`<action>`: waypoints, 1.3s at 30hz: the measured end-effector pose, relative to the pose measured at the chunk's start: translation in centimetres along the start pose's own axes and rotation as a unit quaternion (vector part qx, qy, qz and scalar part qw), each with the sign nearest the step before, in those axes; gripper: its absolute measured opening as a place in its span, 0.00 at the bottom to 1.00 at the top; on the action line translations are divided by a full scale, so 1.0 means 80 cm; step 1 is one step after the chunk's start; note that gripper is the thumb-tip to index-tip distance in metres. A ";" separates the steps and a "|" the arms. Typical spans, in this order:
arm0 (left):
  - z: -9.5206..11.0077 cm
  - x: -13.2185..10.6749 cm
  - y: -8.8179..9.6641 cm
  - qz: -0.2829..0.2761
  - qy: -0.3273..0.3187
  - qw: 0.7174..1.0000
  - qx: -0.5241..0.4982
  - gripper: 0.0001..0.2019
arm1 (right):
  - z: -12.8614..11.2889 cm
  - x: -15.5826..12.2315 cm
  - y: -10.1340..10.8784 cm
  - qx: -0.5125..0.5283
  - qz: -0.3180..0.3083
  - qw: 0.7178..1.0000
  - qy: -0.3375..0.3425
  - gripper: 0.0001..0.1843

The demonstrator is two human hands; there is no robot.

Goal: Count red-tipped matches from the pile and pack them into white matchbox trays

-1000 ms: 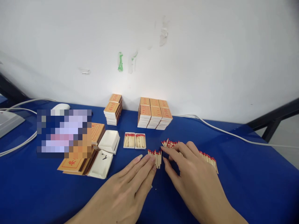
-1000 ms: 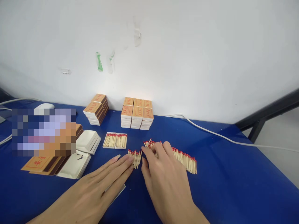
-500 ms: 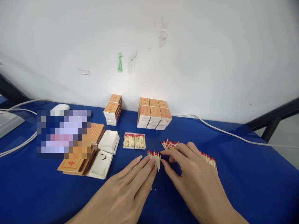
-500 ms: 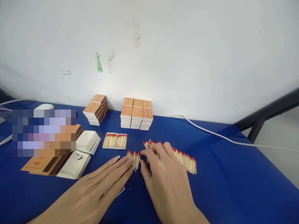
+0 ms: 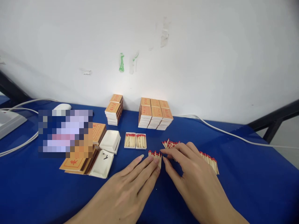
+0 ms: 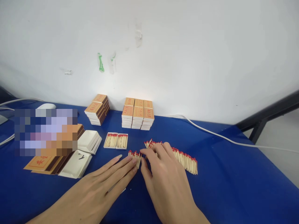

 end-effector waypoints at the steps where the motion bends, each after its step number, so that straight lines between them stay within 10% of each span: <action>1: 0.000 0.000 0.000 -0.004 -0.003 1.000 -0.004 0.32 | 0.000 0.000 0.001 -0.002 0.001 1.000 0.002 0.09; 39: 0.007 -0.010 -0.030 0.038 -0.048 0.994 0.088 0.26 | 0.006 -0.007 -0.011 0.045 -0.028 0.998 -0.023 0.08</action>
Point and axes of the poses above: each hand's wrist, its own x-axis towards the middle knuckle, its own y-axis out of the back of the hand, z = x × y, the point moved 5 cm from there along x, towards the middle knuckle, and after that the axes turned 6 degrees about z, right-handed, at the moved point
